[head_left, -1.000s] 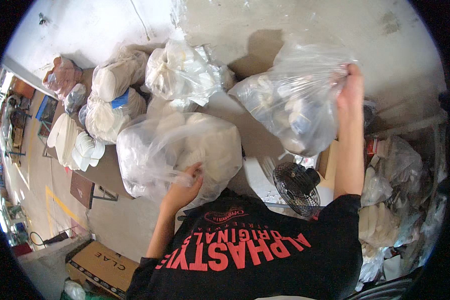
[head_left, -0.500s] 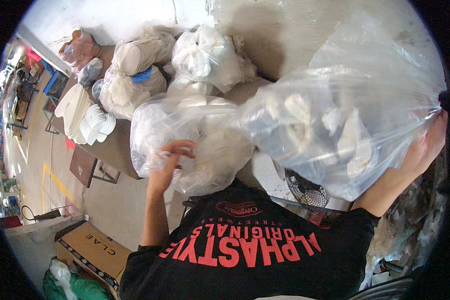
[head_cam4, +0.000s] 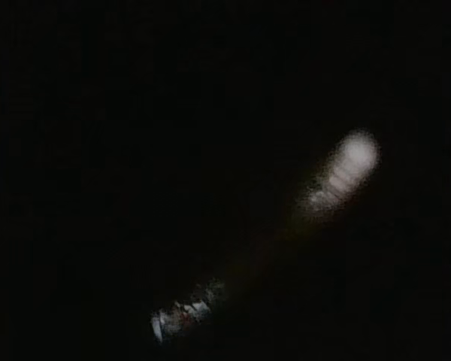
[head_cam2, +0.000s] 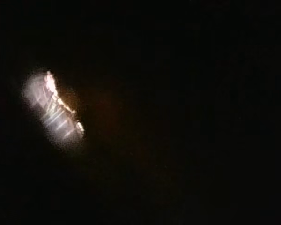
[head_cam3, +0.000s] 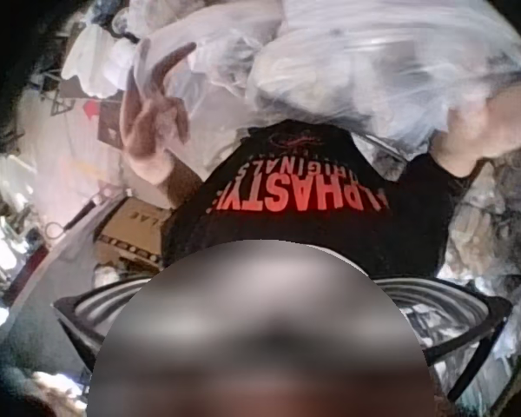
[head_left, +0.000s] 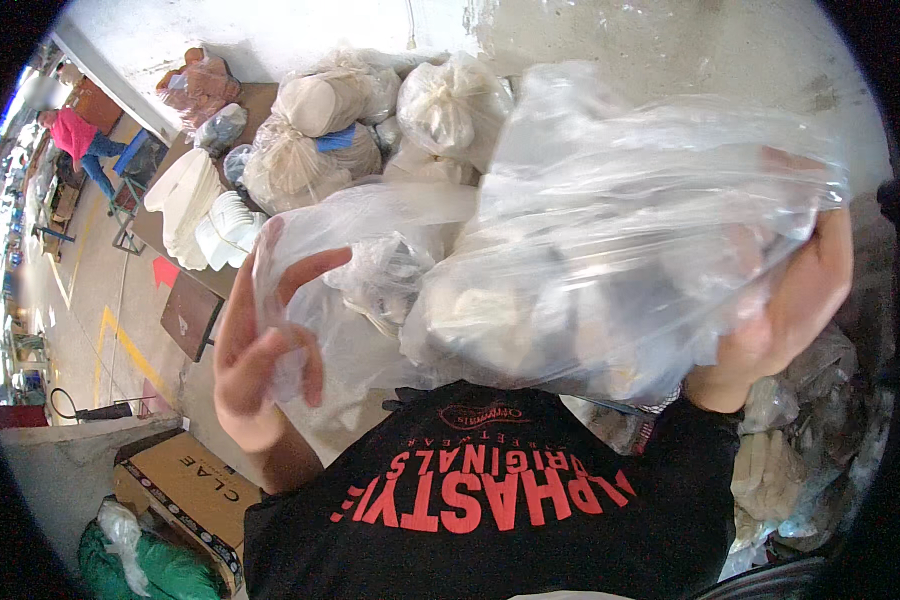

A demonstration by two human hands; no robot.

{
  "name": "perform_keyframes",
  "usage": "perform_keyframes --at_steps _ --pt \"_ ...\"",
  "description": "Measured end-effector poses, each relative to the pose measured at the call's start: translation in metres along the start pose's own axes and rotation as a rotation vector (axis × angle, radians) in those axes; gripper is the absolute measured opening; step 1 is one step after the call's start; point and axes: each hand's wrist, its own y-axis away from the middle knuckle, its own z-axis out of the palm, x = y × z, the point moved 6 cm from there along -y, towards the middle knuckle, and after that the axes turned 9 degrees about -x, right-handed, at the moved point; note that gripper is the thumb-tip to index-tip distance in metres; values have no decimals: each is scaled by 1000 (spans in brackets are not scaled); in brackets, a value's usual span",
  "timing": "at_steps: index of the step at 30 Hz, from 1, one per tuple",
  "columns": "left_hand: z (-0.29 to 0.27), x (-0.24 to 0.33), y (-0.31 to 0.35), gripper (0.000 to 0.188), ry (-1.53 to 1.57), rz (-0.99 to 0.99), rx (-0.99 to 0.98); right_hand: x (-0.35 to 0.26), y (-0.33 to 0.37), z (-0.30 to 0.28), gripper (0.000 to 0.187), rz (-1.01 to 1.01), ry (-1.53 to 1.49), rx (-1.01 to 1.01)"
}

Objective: The person unpacks several plastic bags containing stacks of white disposable plates and other items on a cluttered table. They remove the contents, separate the stacks, and place them back into bags or onto the table.

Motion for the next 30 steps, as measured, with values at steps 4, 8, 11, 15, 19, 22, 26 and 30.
perform_keyframes --at_steps 4,8,11,15,19,22,26,30 --pt "5 11 1 110 -357 -41 -17 -24 0 62 56 118 -264 -87" --pt "-12 -8 -21 111 -1087 186 -232 -78 -10 143 23 88 -885 -242" --pt "-58 -60 -32 97 -956 25 -242 -138 -10 202 11 -29 -1125 -310" --pt "-130 -103 -14 81 -611 -162 -169 -172 -7 256 10 -174 -1103 -555" --pt "-199 -118 24 66 -238 -274 -65 -186 16 282 23 -266 -1010 -793" --pt "-248 -121 33 57 -79 -292 -35 -148 33 275 34 -318 -1159 -818" --pt "-280 -136 31 51 127 -207 -106 -13 58 281 13 196 -671 -458" --pt "-278 -154 40 58 1309 1 -131 62 150 334 13 811 -995 -743"
